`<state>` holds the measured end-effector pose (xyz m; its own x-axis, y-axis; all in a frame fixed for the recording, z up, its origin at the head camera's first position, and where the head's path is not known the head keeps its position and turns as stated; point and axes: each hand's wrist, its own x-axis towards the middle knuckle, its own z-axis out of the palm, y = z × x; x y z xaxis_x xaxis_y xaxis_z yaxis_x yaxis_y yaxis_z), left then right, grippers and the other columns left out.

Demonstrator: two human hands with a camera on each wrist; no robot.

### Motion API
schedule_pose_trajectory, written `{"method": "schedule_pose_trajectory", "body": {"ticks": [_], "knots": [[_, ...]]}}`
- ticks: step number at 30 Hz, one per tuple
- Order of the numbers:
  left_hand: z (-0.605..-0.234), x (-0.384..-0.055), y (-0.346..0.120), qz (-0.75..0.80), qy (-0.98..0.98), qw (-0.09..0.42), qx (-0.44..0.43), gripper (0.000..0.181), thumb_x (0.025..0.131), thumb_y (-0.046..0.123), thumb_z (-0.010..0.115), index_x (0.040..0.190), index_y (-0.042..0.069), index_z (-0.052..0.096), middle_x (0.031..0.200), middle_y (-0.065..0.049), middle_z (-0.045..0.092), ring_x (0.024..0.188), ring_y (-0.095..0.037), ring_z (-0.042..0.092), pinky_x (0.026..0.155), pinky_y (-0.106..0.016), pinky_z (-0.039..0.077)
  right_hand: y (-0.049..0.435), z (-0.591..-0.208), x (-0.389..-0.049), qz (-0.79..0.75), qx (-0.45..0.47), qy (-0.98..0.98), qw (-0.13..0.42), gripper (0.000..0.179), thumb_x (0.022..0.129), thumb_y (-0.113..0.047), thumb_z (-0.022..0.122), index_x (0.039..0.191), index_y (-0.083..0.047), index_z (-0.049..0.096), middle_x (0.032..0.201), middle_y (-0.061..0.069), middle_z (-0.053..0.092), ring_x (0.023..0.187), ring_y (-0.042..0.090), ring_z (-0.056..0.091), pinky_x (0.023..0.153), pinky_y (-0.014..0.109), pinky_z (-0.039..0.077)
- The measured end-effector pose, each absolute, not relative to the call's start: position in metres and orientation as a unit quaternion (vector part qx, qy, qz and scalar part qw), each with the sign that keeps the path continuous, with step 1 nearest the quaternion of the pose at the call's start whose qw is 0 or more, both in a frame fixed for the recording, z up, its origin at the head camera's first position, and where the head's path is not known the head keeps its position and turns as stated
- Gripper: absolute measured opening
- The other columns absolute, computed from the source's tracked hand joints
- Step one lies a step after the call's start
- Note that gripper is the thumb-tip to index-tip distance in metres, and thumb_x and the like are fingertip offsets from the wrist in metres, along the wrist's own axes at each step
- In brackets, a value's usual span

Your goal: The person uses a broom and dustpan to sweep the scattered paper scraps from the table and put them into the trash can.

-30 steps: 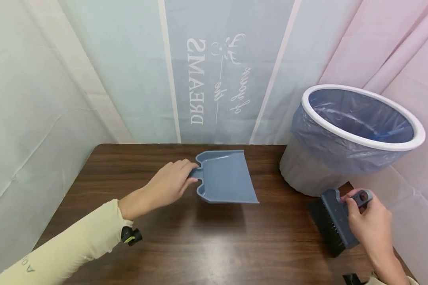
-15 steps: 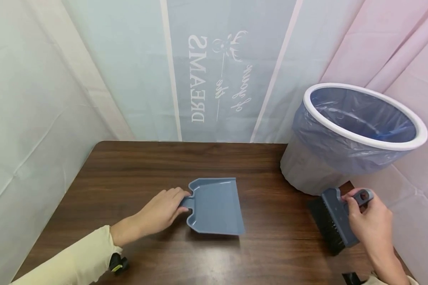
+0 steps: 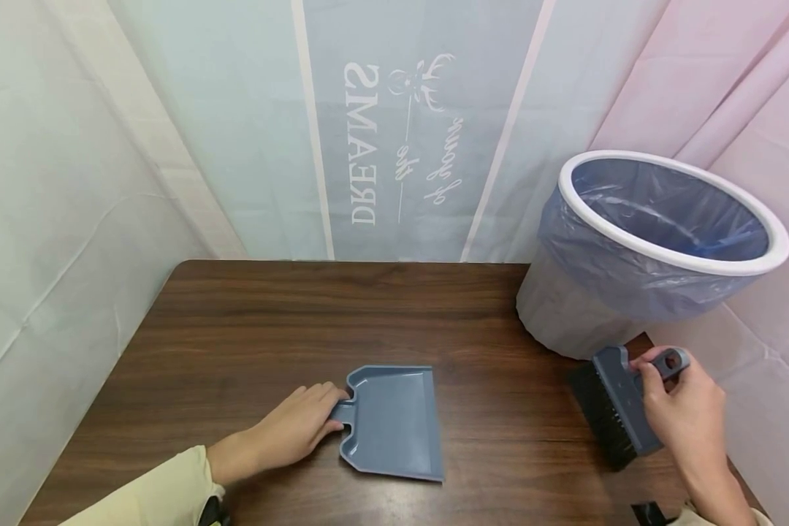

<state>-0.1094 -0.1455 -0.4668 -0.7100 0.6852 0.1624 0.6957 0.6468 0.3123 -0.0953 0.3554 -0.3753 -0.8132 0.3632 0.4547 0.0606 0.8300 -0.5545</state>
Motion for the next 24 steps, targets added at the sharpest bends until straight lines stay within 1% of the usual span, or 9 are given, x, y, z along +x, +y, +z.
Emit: {"method": "schedule_pose_trajectory", "body": {"ticks": [8, 17, 22, 24], "knots": [[-0.47, -0.1041, -0.1443, -0.155, -0.914, 0.021, -0.375, 0.034, 0.101, 0.028, 0.063, 0.125, 0.003, 0.06, 0.111, -0.002, 0.063, 0.1, -0.016, 0.06, 0.08, -0.037, 0.051, 0.3555, -0.3744, -0.0939, 0.266, -0.114, -0.915, 0.282, 0.007, 0.092, -0.001, 0.065, 0.097, -0.005, 0.066, 0.074, -0.047, 0.046, 0.055, -0.006, 0.043, 0.053, 0.014, 0.033], [-0.4656, -0.1035, -0.1408, -0.118, -0.923, 0.015, -0.365, 0.041, 0.102, 0.029, 0.061, 0.132, 0.001, 0.06, 0.117, -0.007, 0.066, 0.103, -0.022, 0.062, 0.083, -0.045, 0.053, 0.3563, -0.3713, -0.0953, 0.257, -0.105, -0.917, 0.285, 0.006, 0.092, -0.002, 0.065, 0.096, -0.006, 0.067, 0.073, -0.047, 0.045, 0.053, -0.004, 0.041, 0.052, 0.017, 0.032], [-0.465, -0.1021, -0.1402, -0.124, -0.925, 0.006, -0.36, 0.04, 0.102, 0.028, 0.062, 0.132, 0.002, 0.061, 0.119, -0.007, 0.067, 0.104, -0.023, 0.062, 0.081, -0.045, 0.053, 0.3556, -0.3722, -0.0957, 0.259, -0.099, -0.917, 0.288, 0.007, 0.092, -0.002, 0.067, 0.094, -0.007, 0.067, 0.074, -0.048, 0.046, 0.052, -0.004, 0.041, 0.051, 0.017, 0.032], [-0.465, -0.1027, -0.1402, -0.123, -0.925, 0.007, -0.361, 0.04, 0.101, 0.028, 0.063, 0.132, 0.002, 0.061, 0.118, -0.007, 0.067, 0.103, -0.022, 0.062, 0.08, -0.044, 0.053, 0.3557, -0.3721, -0.0955, 0.262, -0.096, -0.915, 0.292, 0.007, 0.091, -0.001, 0.067, 0.094, -0.007, 0.067, 0.075, -0.048, 0.046, 0.053, -0.006, 0.042, 0.053, 0.015, 0.032]]}}
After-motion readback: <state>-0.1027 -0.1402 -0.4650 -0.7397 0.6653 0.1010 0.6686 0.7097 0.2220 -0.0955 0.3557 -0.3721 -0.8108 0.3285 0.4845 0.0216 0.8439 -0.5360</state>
